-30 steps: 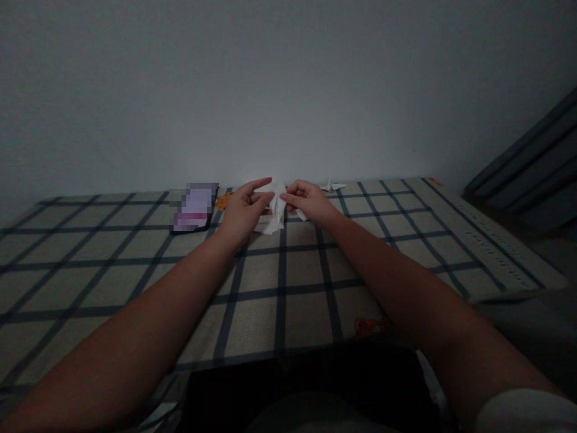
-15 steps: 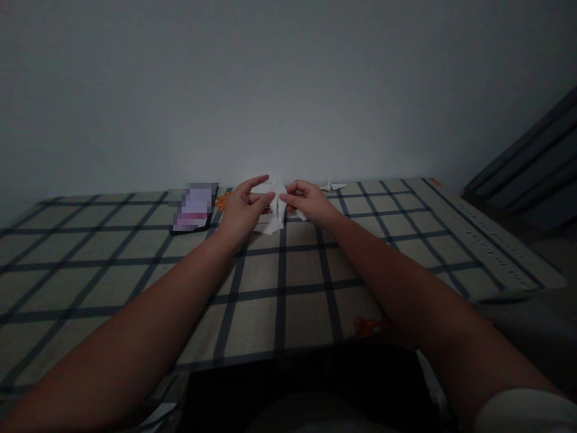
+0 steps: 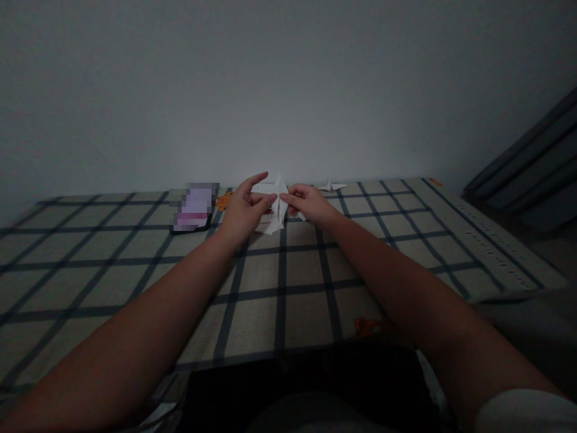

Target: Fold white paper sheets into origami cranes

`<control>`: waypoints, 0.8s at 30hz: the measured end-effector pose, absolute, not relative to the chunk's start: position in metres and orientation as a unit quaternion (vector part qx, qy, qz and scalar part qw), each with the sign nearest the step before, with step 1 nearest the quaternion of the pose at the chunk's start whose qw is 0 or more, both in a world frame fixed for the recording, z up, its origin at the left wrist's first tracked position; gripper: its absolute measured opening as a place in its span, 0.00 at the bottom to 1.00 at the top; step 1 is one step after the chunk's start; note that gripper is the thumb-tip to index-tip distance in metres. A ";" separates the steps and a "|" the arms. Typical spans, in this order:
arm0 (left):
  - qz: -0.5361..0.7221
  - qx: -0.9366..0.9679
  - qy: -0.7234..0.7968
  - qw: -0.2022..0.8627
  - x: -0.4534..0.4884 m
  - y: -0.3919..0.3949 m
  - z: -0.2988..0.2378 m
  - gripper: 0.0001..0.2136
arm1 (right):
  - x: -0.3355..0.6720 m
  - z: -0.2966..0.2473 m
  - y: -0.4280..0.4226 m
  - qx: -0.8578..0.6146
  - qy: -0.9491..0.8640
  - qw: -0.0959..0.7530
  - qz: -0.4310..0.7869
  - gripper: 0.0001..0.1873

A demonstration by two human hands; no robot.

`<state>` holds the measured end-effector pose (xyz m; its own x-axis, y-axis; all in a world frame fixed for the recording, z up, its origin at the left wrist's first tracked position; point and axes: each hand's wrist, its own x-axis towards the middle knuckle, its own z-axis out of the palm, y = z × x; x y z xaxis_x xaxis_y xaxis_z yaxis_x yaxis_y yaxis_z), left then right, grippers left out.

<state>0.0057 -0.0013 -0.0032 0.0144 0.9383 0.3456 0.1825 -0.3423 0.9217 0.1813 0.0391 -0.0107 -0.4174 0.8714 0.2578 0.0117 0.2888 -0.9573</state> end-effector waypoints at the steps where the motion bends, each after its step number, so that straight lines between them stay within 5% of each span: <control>1: 0.543 0.615 0.449 0.354 0.006 0.000 -0.005 0.33 | 0.182 -0.011 0.039 -0.328 -0.681 0.434 0.490 0.13; 10: 0.556 0.580 0.433 0.408 0.006 0.003 -0.008 0.32 | 0.183 -0.007 0.036 -0.367 -0.680 0.450 0.448 0.14; 24: 0.538 0.615 0.456 0.352 0.006 -0.001 -0.003 0.33 | 0.183 -0.009 0.037 -0.329 -0.690 0.416 0.493 0.11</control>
